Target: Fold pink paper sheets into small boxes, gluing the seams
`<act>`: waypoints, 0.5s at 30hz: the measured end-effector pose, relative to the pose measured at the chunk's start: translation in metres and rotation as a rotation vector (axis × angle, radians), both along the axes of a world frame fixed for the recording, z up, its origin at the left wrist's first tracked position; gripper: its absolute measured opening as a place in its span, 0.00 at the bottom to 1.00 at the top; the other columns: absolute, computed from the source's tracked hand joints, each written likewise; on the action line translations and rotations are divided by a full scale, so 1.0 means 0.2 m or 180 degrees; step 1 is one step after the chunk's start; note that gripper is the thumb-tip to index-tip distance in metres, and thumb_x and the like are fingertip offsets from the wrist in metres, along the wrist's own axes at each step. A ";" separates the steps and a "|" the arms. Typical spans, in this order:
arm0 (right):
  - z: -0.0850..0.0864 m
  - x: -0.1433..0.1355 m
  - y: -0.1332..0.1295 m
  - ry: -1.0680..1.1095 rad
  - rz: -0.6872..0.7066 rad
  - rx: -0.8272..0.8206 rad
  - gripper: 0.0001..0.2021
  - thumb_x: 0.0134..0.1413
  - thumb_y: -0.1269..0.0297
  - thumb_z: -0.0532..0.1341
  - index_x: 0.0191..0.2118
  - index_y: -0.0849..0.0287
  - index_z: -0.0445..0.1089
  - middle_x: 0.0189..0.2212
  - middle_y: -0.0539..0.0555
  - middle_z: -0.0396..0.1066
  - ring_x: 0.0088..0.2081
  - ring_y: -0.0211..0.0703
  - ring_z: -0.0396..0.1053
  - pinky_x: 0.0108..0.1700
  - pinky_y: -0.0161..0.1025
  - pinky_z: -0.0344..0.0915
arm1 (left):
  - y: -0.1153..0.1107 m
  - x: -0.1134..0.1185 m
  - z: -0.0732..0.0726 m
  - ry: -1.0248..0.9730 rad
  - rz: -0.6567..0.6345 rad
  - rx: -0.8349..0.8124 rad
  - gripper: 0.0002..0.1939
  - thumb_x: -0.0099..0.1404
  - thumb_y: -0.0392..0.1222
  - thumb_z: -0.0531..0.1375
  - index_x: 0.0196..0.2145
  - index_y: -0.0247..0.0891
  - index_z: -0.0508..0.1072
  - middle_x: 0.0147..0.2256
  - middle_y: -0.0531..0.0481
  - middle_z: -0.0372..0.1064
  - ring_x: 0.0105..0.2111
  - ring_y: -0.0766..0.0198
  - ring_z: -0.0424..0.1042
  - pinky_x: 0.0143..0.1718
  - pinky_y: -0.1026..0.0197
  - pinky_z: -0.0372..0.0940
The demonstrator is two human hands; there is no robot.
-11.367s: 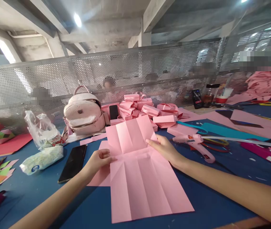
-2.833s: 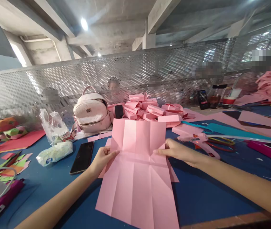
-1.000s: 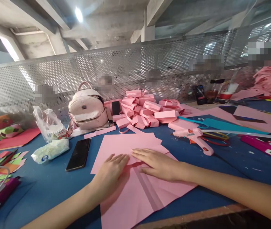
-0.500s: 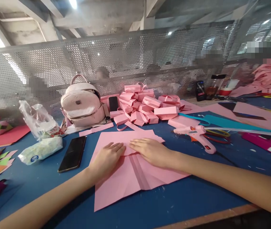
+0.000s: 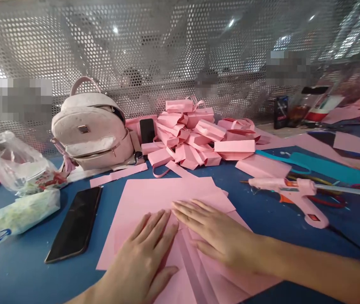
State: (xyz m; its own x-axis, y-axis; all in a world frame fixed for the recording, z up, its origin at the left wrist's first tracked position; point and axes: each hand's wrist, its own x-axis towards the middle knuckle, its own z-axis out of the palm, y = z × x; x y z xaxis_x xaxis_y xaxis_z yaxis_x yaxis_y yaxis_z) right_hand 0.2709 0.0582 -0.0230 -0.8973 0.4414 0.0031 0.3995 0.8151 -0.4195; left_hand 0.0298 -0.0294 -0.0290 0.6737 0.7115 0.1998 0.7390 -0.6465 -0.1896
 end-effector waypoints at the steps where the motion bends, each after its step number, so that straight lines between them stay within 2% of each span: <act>1: 0.00 0.00 0.00 0.0016 0.0002 -0.0024 0.32 0.66 0.62 0.54 0.71 0.55 0.43 0.71 0.55 0.40 0.71 0.49 0.40 0.71 0.53 0.38 | 0.01 0.00 0.00 0.0038 -0.0045 0.0055 0.32 0.73 0.52 0.50 0.67 0.29 0.54 0.66 0.36 0.53 0.64 0.45 0.58 0.57 0.42 0.67; 5: 0.00 0.02 0.01 0.0078 0.0036 -0.0011 0.32 0.66 0.63 0.53 0.71 0.52 0.42 0.71 0.53 0.41 0.71 0.49 0.41 0.71 0.53 0.40 | 0.05 -0.01 -0.04 0.0145 -0.0179 0.0421 0.33 0.72 0.59 0.48 0.64 0.32 0.61 0.62 0.36 0.61 0.60 0.44 0.65 0.52 0.45 0.71; 8: 0.00 0.03 0.02 0.0161 0.0052 0.0011 0.31 0.67 0.60 0.53 0.71 0.52 0.42 0.70 0.54 0.44 0.70 0.49 0.44 0.71 0.53 0.42 | 0.07 -0.04 -0.10 0.0197 -0.0235 0.0713 0.35 0.71 0.63 0.47 0.64 0.35 0.62 0.61 0.39 0.64 0.60 0.47 0.65 0.53 0.49 0.71; 12: -0.01 0.03 0.04 0.0094 0.0074 0.0041 0.31 0.68 0.57 0.52 0.71 0.50 0.41 0.69 0.52 0.46 0.70 0.49 0.46 0.71 0.53 0.44 | 0.08 -0.07 -0.14 0.0179 -0.0324 0.0984 0.27 0.73 0.52 0.51 0.63 0.35 0.64 0.62 0.43 0.64 0.64 0.53 0.60 0.60 0.54 0.64; 15: -0.02 0.03 0.05 0.0026 0.0049 0.0010 0.32 0.67 0.57 0.52 0.71 0.50 0.41 0.69 0.51 0.46 0.69 0.49 0.47 0.71 0.52 0.45 | 0.09 -0.07 -0.16 0.0133 -0.0358 0.0986 0.22 0.75 0.44 0.50 0.62 0.35 0.66 0.61 0.47 0.66 0.63 0.58 0.61 0.62 0.59 0.63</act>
